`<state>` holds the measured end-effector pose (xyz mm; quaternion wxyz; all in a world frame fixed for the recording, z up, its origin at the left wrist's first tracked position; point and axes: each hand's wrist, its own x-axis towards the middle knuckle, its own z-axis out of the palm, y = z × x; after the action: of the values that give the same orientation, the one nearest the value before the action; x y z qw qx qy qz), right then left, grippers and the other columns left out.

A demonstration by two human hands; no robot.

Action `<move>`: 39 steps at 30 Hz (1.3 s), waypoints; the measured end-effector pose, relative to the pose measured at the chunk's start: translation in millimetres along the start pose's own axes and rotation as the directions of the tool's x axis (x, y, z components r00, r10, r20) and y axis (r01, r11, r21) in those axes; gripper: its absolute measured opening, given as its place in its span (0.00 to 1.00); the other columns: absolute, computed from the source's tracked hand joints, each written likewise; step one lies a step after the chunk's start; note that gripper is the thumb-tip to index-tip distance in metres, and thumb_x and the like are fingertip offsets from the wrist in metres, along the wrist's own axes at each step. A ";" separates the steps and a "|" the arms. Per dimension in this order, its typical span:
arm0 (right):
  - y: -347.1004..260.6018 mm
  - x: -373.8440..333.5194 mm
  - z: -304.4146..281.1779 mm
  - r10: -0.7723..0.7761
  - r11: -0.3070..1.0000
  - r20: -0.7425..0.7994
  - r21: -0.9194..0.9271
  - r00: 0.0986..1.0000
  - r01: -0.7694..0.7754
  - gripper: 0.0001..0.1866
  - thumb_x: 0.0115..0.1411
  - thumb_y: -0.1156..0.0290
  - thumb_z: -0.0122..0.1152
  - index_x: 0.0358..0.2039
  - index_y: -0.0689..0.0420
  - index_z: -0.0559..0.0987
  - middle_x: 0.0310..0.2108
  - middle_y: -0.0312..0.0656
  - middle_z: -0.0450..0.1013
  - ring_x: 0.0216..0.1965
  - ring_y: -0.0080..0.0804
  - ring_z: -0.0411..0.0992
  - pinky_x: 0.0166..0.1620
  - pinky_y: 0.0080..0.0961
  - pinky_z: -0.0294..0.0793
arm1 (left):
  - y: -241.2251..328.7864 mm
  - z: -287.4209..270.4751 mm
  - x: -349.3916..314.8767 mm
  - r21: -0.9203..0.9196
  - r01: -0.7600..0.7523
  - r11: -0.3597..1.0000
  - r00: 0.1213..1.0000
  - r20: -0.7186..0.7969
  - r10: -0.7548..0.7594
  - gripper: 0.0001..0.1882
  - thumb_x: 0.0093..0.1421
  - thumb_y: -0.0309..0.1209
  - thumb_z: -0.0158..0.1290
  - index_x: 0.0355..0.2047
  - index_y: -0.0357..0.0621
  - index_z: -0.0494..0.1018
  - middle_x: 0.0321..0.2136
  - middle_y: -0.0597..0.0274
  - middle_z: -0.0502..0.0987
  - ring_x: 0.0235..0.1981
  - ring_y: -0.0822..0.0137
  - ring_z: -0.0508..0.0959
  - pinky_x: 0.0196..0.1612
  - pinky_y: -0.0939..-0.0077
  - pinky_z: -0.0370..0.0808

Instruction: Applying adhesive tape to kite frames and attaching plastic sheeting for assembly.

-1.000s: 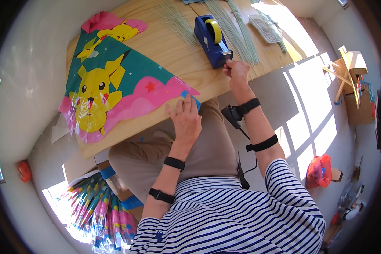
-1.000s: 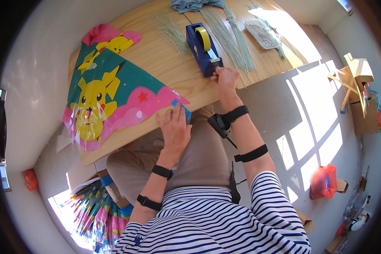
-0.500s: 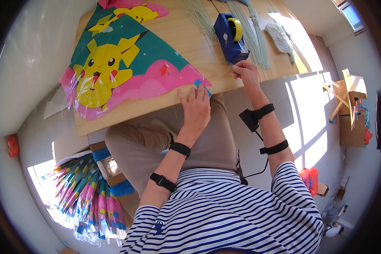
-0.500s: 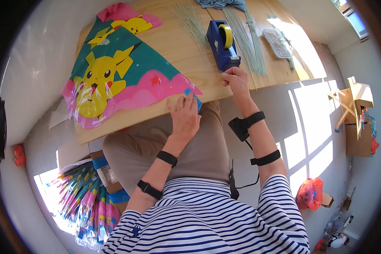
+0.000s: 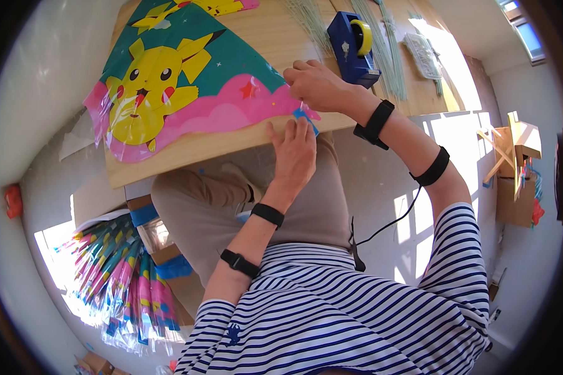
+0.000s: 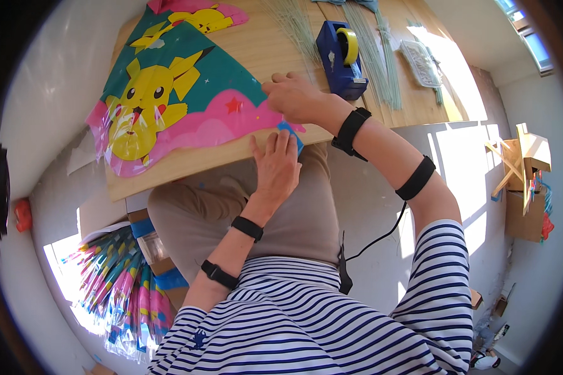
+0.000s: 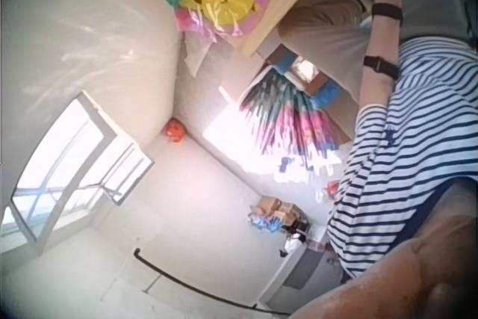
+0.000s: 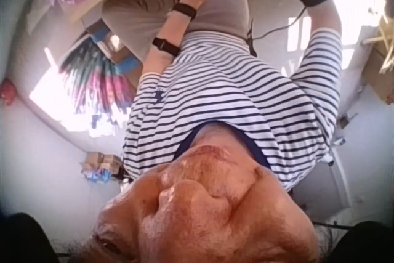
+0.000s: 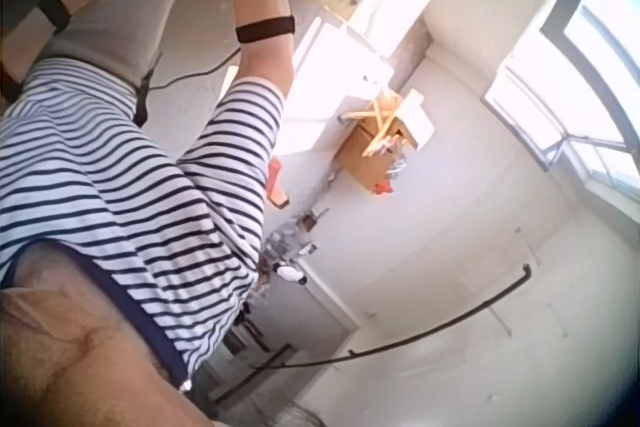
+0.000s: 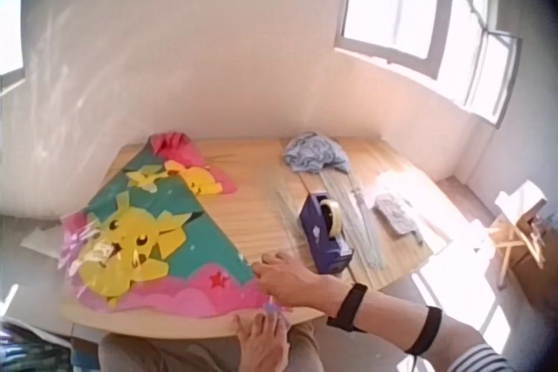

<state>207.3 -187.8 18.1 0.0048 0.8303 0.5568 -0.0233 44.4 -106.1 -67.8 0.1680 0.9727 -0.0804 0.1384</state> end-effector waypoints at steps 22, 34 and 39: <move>-4.5 32.6 20.8 -0.232 0.961 0.097 -0.133 0.968 0.244 0.04 0.45 0.71 0.63 0.20 0.49 0.85 0.45 0.34 0.72 0.57 0.40 0.62 0.65 0.40 0.59 | -0.9 0.4 0.6 -0.038 -0.014 0.999 0.999 -0.046 0.012 0.29 0.49 0.29 0.62 0.52 0.34 0.70 0.53 0.57 0.66 0.55 0.54 0.67 0.62 0.26 0.51; -3.5 34.2 23.8 -0.275 0.929 0.099 -0.227 0.956 0.291 0.04 0.48 0.68 0.63 0.22 0.45 0.85 0.43 0.28 0.73 0.54 0.34 0.64 0.60 0.38 0.61 | -2.1 3.6 0.8 -0.008 -0.005 1.000 1.000 -0.022 0.005 0.33 0.47 0.31 0.65 0.53 0.35 0.69 0.59 0.56 0.64 0.57 0.54 0.66 0.62 0.25 0.53; -2.7 33.5 27.6 -0.279 0.929 0.085 -0.230 0.957 0.291 0.04 0.48 0.68 0.63 0.23 0.46 0.85 0.46 0.28 0.74 0.54 0.34 0.63 0.62 0.39 0.60 | -1.5 3.6 1.0 -0.010 0.001 1.000 1.000 -0.013 -0.001 0.33 0.46 0.32 0.66 0.53 0.35 0.69 0.60 0.55 0.63 0.58 0.54 0.66 0.61 0.25 0.53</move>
<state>216.6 -156.7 -10.9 0.1159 0.7332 0.6697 0.0229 46.5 -106.0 -71.2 0.1736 0.9709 -0.0798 0.1441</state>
